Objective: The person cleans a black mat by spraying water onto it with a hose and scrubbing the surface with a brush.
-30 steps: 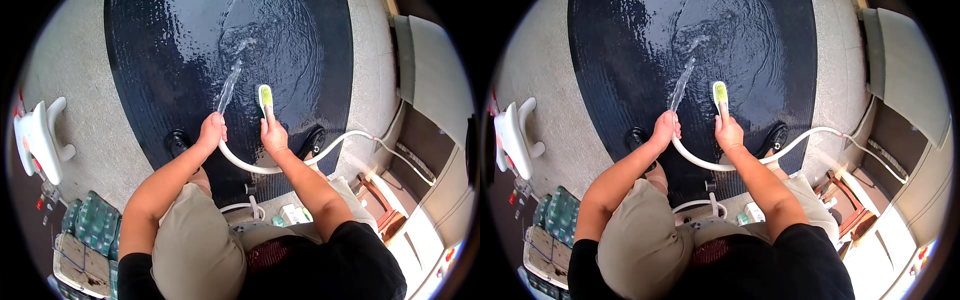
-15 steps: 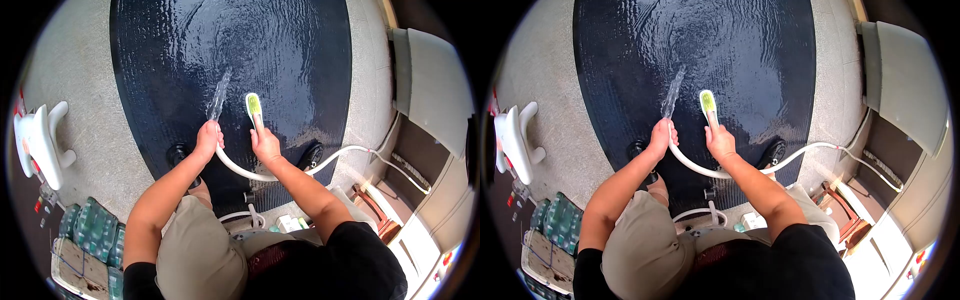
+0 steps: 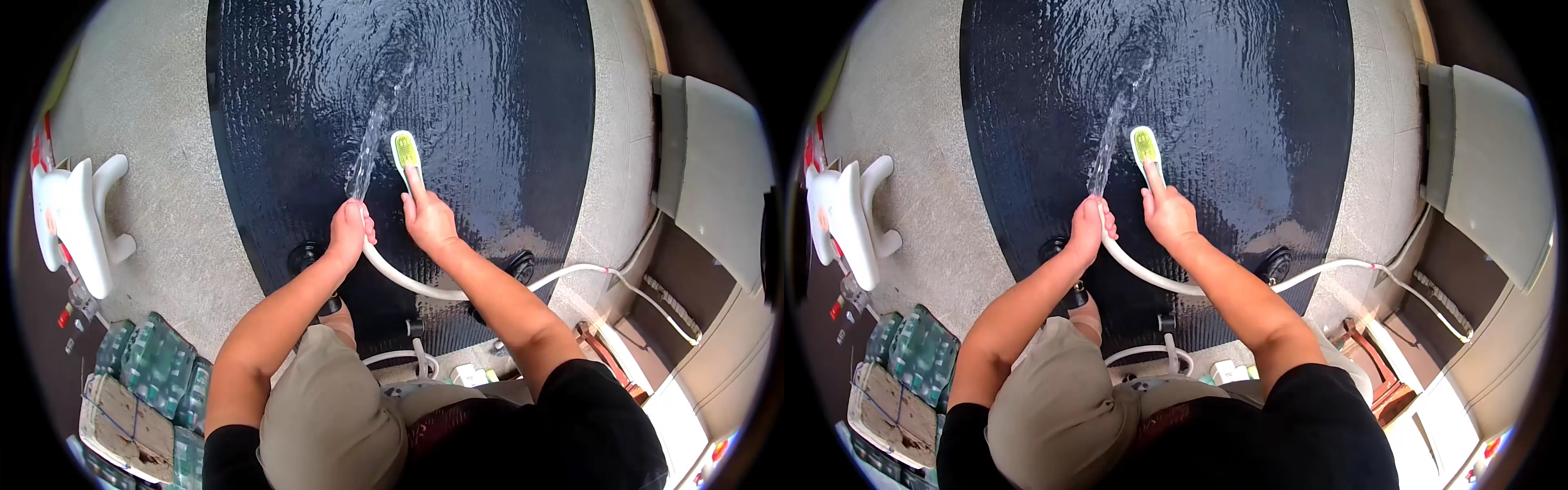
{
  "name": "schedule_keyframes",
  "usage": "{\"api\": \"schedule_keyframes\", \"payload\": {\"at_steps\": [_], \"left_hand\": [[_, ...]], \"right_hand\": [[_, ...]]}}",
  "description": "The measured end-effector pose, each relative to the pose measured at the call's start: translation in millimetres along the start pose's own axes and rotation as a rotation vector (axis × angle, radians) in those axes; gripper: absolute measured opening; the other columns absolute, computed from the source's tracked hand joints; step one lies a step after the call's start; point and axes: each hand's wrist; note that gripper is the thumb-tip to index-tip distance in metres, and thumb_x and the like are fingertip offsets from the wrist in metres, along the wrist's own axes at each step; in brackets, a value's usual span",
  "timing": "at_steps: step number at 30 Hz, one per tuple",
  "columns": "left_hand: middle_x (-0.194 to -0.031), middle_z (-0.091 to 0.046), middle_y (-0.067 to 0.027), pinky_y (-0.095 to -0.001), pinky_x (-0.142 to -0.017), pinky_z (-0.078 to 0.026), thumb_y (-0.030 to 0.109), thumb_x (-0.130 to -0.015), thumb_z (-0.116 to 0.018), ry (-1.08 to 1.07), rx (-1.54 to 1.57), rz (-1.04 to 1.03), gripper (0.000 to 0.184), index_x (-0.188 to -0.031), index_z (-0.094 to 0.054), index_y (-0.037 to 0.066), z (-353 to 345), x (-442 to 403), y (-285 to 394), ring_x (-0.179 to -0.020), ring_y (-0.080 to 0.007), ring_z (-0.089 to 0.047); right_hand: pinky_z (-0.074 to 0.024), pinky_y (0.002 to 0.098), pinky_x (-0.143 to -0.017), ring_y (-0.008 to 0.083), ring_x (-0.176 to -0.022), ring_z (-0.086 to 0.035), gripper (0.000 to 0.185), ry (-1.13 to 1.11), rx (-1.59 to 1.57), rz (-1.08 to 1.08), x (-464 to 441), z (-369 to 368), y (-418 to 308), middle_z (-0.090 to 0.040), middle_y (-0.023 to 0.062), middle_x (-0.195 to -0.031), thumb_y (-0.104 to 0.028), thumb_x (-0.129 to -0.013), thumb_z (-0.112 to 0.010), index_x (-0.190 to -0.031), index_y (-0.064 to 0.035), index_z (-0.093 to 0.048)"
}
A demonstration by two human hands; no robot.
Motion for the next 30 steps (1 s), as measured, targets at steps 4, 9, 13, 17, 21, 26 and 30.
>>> {"api": "schedule_keyframes", "payload": {"at_steps": [4,9,13,17,21,26,30], "left_hand": [[-0.057,-0.044,-0.0053,-0.0353,-0.05,-0.044,0.028,-0.093,-0.032,0.046,0.015,0.026,0.024,-0.082,-0.043,0.01,5,0,1,-0.048,-0.0181,-0.046],[-0.059,-0.044,-0.0057,-0.0361,-0.052,-0.045,0.03,-0.094,-0.031,0.049,0.063,0.013,0.025,-0.083,-0.043,0.01,9,-7,0,-0.051,-0.019,-0.047],[-0.059,-0.044,-0.0054,-0.0358,-0.053,-0.045,0.03,-0.094,-0.031,0.082,0.106,-0.003,0.026,-0.084,-0.043,0.01,10,-13,18,-0.051,-0.019,-0.046],[-0.059,-0.044,-0.0051,-0.0357,-0.053,-0.045,0.031,-0.095,-0.031,0.074,0.087,-0.034,0.026,-0.084,-0.043,0.01,13,-20,20,-0.051,-0.0187,-0.046],[-0.06,-0.045,-0.0054,-0.0358,-0.053,-0.045,0.029,-0.095,-0.03,0.065,0.055,-0.026,0.025,-0.084,-0.043,0.01,9,-26,26,-0.051,-0.0188,-0.047],[-0.06,-0.045,-0.0063,-0.0369,-0.056,-0.046,0.029,-0.096,-0.028,0.081,0.083,-0.047,0.027,-0.084,-0.043,0.01,13,-23,32,-0.053,-0.0197,-0.048],[-0.061,-0.045,-0.0066,-0.0371,-0.056,-0.047,0.028,-0.097,-0.027,0.111,0.119,-0.046,0.027,-0.084,-0.042,0.01,20,-32,26,-0.053,-0.0203,-0.048]], "right_hand": [[-0.0508,0.0507,-0.067,0.0402,-0.07,-0.063,0.059,0.048,0.095,0.037,-47,13,-18,-0.064,0.0218,-0.076,-0.027,-0.092,-0.051,-0.146,-0.0255,-0.028],[-0.0503,0.0487,-0.074,0.0383,-0.079,-0.064,0.051,0.147,0.121,0.036,-142,54,-57,-0.067,0.0202,-0.086,-0.03,-0.095,-0.046,-0.144,-0.0235,-0.033],[-0.0515,0.0487,-0.07,0.0377,-0.074,-0.065,0.058,-0.007,0.114,0.011,-63,26,-44,-0.065,0.0227,-0.081,-0.028,-0.093,-0.05,-0.146,-0.0246,-0.029],[-0.0523,0.0487,-0.065,0.0368,-0.069,-0.065,0.06,-0.017,0.19,0.062,-52,24,-41,-0.063,0.0226,-0.076,-0.026,-0.091,-0.053,-0.146,-0.0267,-0.03],[-0.0504,0.0467,-0.078,0.0359,-0.085,-0.065,0.048,0.097,0.191,0.032,-162,68,-84,-0.068,0.0188,-0.091,-0.03,-0.095,-0.045,-0.142,-0.0241,-0.037],[-0.0508,0.048,-0.075,0.0374,-0.083,-0.065,0.053,0.083,0.098,-0.027,-166,66,-86,-0.067,0.021,-0.092,-0.03,-0.095,-0.044,-0.146,-0.0204,-0.03],[-0.051,0.0502,-0.069,0.0388,-0.073,-0.065,0.06,-0.122,0.13,0.021,-77,39,-75,-0.067,0.0215,-0.084,-0.027,-0.093,-0.049,-0.148,-0.0197,-0.026]]}}
Point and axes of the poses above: each hand's wrist, its own x-axis away from the middle knuckle, its own z-axis out of the back of the hand, y = z × x
